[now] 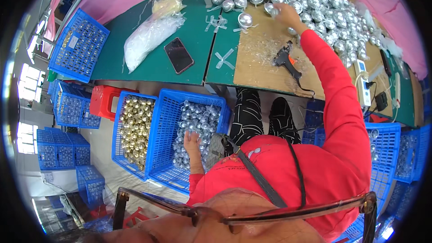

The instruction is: The worker is assembling small silver spherical components by applying hot glue and attaching caps to them at a factory workstation.

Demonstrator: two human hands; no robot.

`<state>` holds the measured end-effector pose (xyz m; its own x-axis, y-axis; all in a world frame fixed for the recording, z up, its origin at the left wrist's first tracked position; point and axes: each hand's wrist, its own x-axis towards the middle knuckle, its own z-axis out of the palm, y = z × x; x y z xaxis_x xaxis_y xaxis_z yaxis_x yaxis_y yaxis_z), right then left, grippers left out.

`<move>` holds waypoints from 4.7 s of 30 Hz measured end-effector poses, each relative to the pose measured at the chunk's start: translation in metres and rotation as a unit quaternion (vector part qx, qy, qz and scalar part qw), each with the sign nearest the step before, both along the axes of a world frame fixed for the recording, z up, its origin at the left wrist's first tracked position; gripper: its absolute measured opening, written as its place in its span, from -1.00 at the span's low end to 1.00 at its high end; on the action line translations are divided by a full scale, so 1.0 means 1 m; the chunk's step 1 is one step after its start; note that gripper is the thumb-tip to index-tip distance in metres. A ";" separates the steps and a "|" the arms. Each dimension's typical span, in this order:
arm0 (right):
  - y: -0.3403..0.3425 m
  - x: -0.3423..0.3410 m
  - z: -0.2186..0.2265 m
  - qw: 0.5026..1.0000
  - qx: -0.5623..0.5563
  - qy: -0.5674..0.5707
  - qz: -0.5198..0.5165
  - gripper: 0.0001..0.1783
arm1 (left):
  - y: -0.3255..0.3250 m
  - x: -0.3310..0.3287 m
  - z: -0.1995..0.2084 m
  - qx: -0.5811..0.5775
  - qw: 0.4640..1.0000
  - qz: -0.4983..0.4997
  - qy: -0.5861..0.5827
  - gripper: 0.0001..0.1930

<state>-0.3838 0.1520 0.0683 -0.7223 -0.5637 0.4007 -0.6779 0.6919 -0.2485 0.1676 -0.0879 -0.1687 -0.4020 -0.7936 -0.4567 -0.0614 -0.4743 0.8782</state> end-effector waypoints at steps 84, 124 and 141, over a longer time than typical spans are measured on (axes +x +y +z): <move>-0.009 0.314 -0.042 0.681 -0.285 -0.652 0.173 -0.19 | 0.085 -0.166 0.176 -0.122 0.911 -0.213 0.332 -0.70; -0.015 0.318 -0.053 0.719 -0.216 -0.654 0.089 -0.41 | 0.081 -0.140 0.113 -0.202 0.865 -0.412 0.204 0.01; -0.013 0.327 -0.041 0.732 -0.207 -0.639 0.114 -0.44 | 0.086 -0.148 0.135 -0.104 0.852 -0.413 0.305 -0.52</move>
